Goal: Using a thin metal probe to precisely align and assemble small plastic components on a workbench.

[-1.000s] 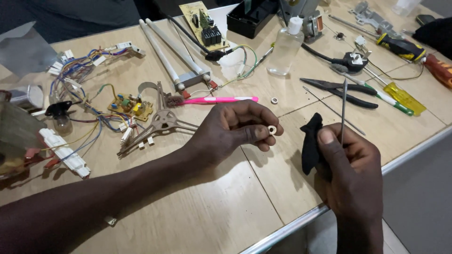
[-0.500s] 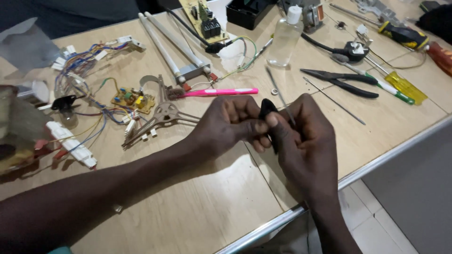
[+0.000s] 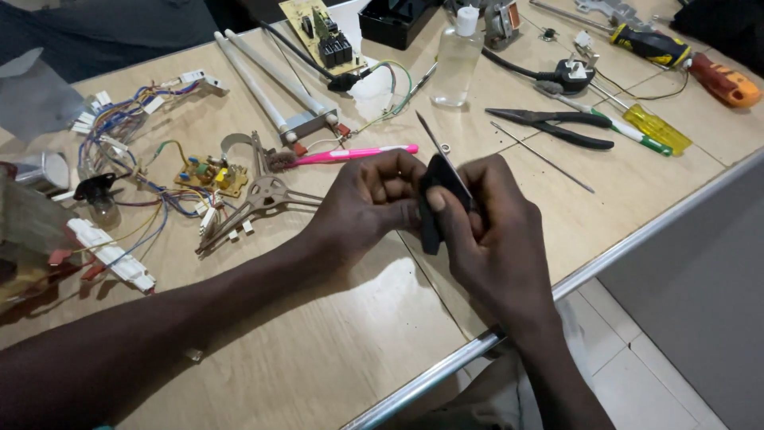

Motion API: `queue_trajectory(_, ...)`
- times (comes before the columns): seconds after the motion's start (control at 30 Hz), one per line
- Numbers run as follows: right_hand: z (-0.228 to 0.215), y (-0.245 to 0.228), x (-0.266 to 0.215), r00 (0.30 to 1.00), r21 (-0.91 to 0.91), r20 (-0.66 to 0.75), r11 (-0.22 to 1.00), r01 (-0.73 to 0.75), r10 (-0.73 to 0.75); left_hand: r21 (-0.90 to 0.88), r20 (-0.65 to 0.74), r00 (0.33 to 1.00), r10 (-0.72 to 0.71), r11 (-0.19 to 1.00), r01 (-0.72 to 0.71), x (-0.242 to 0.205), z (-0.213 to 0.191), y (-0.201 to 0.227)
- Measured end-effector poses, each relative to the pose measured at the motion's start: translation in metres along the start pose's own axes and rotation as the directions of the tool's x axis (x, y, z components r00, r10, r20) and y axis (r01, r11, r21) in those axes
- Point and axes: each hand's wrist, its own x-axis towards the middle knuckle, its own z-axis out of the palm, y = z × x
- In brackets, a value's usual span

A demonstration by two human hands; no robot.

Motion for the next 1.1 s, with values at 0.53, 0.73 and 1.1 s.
queue_trajectory(0.53, 0.006, 0.036, 0.015, 0.998, -0.209, -0.01, 0.977, 0.051, -0.054, 0.146, 0.029, 0.999, -0.043, 0.989, 0.038, -0.004, 0.011, 0.008)
queue_trajectory(0.73, 0.004, 0.033, 0.011, 0.995, -0.087, -0.084, 0.995, -0.058, 0.051, 0.16, 0.021, 0.995, -0.099, 0.983, 0.094, -0.004, 0.011, 0.015)
queue_trajectory(1.1, -0.004, 0.007, 0.008, 0.945, 0.149, 0.242, 0.954, -0.258, 0.218, 0.223, 0.05, 0.998, 0.03, 0.974, -0.04, -0.002, 0.005, 0.006)
